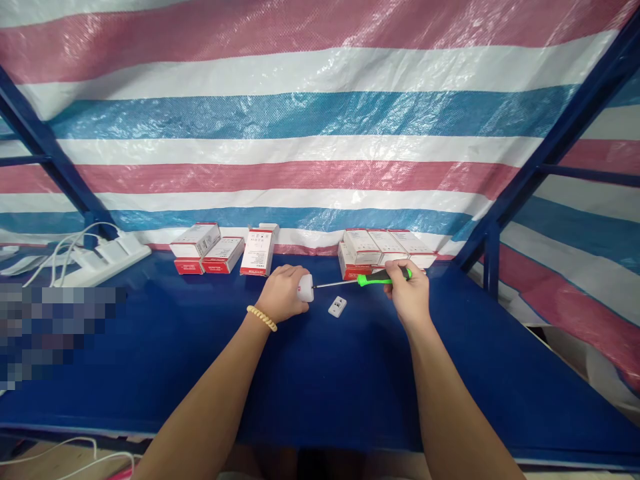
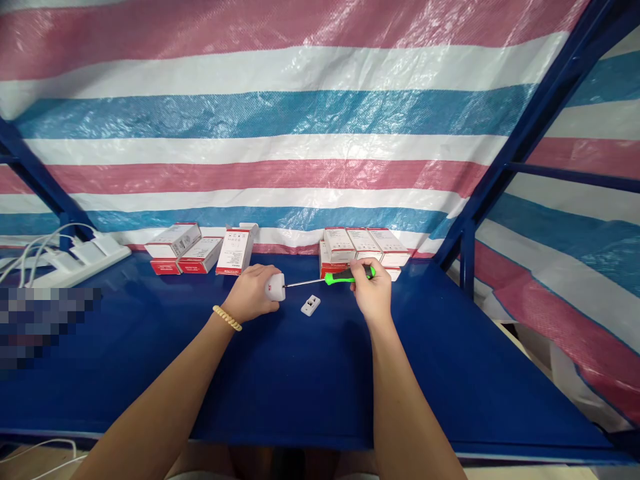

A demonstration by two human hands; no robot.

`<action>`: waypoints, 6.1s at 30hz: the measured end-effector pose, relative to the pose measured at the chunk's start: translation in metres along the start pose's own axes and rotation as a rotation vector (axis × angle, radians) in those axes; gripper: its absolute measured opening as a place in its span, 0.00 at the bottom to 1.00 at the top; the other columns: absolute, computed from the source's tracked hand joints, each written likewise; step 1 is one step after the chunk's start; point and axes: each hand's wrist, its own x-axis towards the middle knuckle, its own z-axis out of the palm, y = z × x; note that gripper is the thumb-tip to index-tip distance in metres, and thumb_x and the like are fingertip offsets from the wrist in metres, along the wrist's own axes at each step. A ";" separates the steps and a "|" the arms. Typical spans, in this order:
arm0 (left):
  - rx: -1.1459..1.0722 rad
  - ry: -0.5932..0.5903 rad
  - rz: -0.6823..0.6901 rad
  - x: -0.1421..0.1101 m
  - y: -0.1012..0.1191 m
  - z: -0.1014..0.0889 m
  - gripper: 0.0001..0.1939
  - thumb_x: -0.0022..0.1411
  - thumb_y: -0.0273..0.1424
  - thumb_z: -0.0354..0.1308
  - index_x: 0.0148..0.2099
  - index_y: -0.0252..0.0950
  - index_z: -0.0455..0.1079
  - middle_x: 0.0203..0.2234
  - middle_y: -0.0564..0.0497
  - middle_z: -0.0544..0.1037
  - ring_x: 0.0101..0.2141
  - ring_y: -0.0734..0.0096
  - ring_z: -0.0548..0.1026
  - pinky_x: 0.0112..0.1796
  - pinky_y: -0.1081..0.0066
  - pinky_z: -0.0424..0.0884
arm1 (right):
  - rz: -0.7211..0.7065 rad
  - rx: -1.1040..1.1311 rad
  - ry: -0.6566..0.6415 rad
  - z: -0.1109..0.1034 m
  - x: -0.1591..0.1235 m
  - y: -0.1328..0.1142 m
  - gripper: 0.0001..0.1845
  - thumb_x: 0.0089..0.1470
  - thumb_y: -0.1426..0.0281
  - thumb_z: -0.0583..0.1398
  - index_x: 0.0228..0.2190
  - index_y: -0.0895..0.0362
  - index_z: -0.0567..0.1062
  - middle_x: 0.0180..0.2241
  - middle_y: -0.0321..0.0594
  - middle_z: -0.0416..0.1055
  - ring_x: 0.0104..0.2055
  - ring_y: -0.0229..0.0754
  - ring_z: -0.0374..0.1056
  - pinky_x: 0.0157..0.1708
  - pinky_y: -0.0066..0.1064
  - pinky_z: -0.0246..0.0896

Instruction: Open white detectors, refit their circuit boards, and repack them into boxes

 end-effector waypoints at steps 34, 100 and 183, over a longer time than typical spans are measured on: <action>-0.021 -0.065 -0.055 -0.001 -0.003 -0.002 0.30 0.38 0.31 0.66 0.47 0.34 0.66 0.37 0.46 0.74 0.41 0.57 0.71 0.43 0.62 0.70 | 0.089 0.236 -0.260 -0.007 0.000 0.003 0.18 0.45 0.58 0.63 0.34 0.54 0.68 0.19 0.30 0.69 0.16 0.38 0.66 0.14 0.27 0.58; -0.050 -0.069 -0.137 -0.002 -0.001 -0.003 0.31 0.38 0.32 0.66 0.48 0.34 0.68 0.36 0.46 0.73 0.41 0.59 0.72 0.42 0.64 0.71 | 0.116 0.368 -0.332 -0.014 0.004 0.007 0.14 0.41 0.64 0.61 0.33 0.52 0.66 0.24 0.33 0.72 0.20 0.38 0.66 0.16 0.26 0.56; 0.001 -0.106 -0.037 0.000 0.006 -0.010 0.28 0.39 0.33 0.65 0.46 0.37 0.67 0.35 0.49 0.76 0.39 0.59 0.72 0.41 0.63 0.69 | 0.061 0.173 -0.175 -0.012 0.006 0.010 0.22 0.53 0.50 0.54 0.27 0.56 0.69 0.08 0.28 0.56 0.08 0.32 0.48 0.09 0.24 0.41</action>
